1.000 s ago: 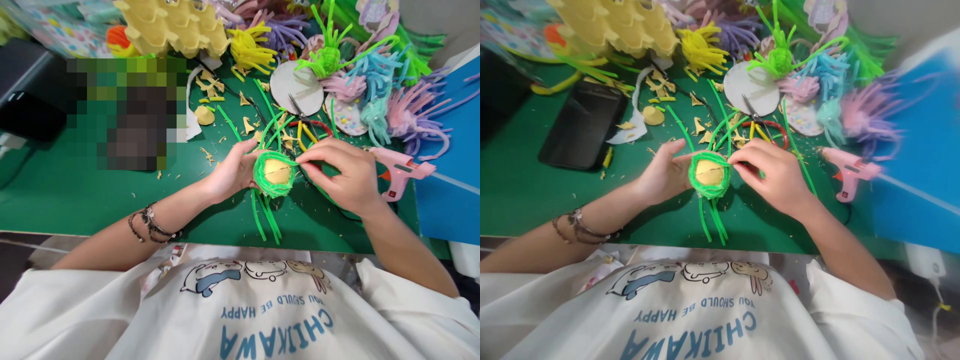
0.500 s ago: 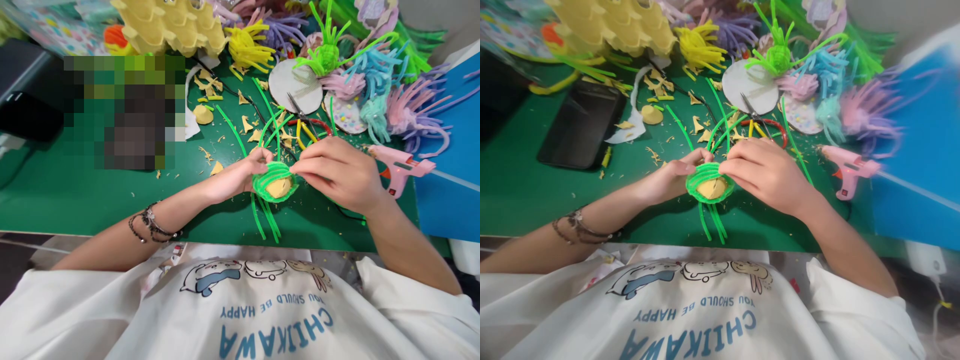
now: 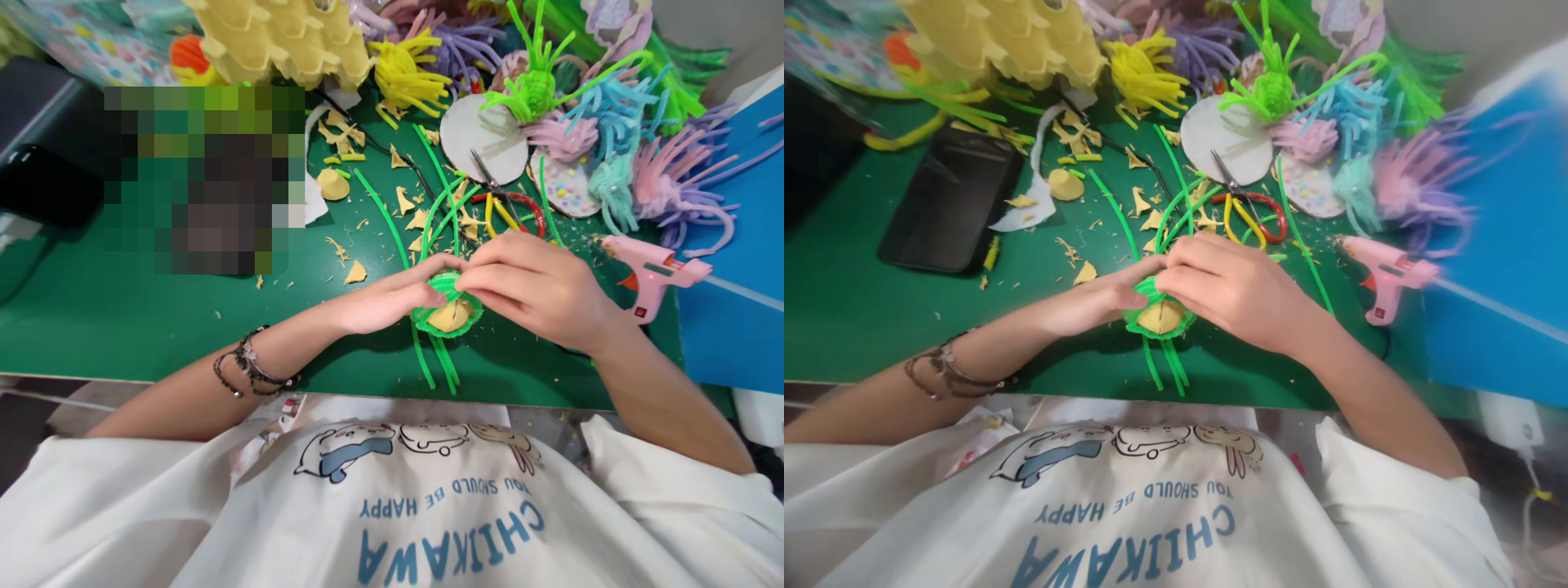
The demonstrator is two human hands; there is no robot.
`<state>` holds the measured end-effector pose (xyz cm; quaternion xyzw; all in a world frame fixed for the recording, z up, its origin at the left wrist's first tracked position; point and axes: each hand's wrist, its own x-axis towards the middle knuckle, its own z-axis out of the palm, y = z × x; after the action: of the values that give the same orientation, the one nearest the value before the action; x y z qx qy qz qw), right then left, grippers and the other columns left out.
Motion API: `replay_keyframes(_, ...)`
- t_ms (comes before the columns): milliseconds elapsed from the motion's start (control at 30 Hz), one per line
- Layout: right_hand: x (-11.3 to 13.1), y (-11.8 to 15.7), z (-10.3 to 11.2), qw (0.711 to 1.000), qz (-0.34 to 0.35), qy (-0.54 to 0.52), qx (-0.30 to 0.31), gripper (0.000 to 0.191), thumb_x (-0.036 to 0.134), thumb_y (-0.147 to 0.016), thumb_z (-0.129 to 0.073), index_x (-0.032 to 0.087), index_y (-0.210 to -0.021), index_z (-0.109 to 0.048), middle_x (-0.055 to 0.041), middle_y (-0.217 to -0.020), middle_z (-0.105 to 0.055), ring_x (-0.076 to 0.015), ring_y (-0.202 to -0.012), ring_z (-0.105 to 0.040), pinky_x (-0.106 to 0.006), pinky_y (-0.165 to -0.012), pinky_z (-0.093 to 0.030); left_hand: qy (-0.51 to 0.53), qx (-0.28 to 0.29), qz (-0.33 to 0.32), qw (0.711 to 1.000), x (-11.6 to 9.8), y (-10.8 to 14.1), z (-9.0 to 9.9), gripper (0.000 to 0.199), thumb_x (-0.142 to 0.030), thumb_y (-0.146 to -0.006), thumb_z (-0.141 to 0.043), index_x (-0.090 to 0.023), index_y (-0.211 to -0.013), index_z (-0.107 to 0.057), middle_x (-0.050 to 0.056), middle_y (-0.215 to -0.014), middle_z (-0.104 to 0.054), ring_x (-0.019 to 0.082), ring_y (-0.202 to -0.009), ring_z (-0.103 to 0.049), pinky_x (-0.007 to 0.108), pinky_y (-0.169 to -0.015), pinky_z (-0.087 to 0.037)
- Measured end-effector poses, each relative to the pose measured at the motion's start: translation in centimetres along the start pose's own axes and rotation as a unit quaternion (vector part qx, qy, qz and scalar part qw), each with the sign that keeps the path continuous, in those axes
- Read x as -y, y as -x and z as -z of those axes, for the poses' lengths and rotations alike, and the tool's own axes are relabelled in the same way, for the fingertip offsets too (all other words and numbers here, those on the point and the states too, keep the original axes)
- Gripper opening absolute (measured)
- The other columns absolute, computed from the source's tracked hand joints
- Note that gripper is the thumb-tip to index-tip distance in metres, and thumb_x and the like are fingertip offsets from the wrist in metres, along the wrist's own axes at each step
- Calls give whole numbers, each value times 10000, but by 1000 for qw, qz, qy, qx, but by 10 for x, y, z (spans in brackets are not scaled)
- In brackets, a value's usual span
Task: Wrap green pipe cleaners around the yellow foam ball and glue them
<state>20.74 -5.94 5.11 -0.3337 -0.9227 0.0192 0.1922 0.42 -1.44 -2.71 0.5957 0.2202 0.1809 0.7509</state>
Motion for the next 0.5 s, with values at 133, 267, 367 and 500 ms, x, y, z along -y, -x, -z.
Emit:
replay_keyframes(133,1,-1,0,1000,19,-8,3,220,195,-991,-460,176,-942,-674,-51,-897,-685,-145,-883,-629,-277,-756,-537,-39,16,27,999,-5,2,-1,432,-426,-783,-539,-294,-1183,-630,-5,-1156,-618,236,-1024,-525,288,-838,-443)
replay_keyframes(267,1,-1,0,1000,26,-5,-5,218,186,-988,-466,158,-930,-675,-57,-882,-682,-144,-864,-625,-271,-758,-537,-46,14,21,999,-8,1,-2,428,-394,-757,-533,-274,-1154,-639,2,-1149,-625,255,-1084,-529,317,-925,-432)
replay_keyframes(367,1,-1,-1,1000,24,-7,1,229,202,-995,-454,171,-930,-671,-50,-887,-676,-141,-867,-626,-270,-749,-538,-50,18,7,999,-10,1,-2,405,-364,-740,-534,-255,-1116,-640,-1,-1206,-621,272,-1199,-501,343,-1044,-379)
replay_keyframes(500,1,-2,-1,1000,17,-2,18,254,210,-1007,-429,192,-925,-669,-41,-899,-672,-137,-884,-633,-271,-751,-542,-42,16,5,999,-13,1,-4,380,-313,-725,-523,-239,-1081,-632,-3,-1225,-617,272,-1263,-472,353,-1105,-337)
